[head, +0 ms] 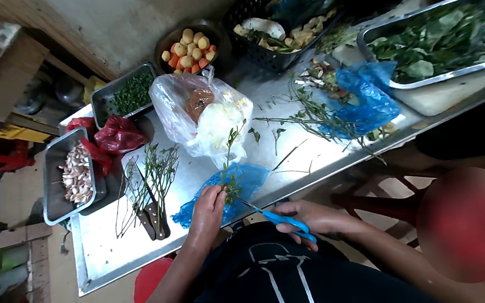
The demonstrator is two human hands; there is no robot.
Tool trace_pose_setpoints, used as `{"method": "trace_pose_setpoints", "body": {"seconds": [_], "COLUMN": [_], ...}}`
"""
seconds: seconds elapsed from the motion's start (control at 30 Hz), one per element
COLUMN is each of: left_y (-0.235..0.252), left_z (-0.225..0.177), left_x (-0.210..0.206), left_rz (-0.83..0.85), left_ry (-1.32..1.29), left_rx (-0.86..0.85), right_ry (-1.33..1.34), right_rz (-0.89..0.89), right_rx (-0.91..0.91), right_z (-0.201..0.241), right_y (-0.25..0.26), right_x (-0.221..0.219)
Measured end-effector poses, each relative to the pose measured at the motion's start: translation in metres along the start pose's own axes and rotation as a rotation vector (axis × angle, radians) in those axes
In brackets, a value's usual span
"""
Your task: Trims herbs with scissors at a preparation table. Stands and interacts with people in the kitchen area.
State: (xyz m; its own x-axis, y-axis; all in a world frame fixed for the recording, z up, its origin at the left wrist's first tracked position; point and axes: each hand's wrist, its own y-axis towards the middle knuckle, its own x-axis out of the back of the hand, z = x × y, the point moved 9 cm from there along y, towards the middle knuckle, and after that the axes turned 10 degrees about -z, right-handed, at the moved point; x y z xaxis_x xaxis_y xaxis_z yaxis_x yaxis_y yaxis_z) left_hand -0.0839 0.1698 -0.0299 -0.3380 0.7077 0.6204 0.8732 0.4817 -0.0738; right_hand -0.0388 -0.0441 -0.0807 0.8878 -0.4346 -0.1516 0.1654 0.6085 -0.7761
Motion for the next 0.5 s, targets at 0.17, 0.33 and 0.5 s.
{"method": "trace_pose_setpoints", "body": {"seconds": [0.17,0.33,0.5], "left_y": [0.0001,0.0015,0.0009], "left_z": [0.0018,0.0040,0.0022], "left_x": [0.0003,0.0017,-0.0004], "left_rz": [0.023,0.023,0.044], "left_ry": [-0.029,-0.045,-0.051], "left_rx": [0.060,0.098,0.049], "right_ry": [-0.037,-0.039,-0.079], "right_rz": [-0.003,0.006,0.010], "right_rx": [-0.006,-0.007,-0.019], "right_z": [0.0045,0.0046,0.0062], "right_y": [0.0011,0.0011,0.0042], "right_x": [-0.0014,-0.0013,-0.0021]}}
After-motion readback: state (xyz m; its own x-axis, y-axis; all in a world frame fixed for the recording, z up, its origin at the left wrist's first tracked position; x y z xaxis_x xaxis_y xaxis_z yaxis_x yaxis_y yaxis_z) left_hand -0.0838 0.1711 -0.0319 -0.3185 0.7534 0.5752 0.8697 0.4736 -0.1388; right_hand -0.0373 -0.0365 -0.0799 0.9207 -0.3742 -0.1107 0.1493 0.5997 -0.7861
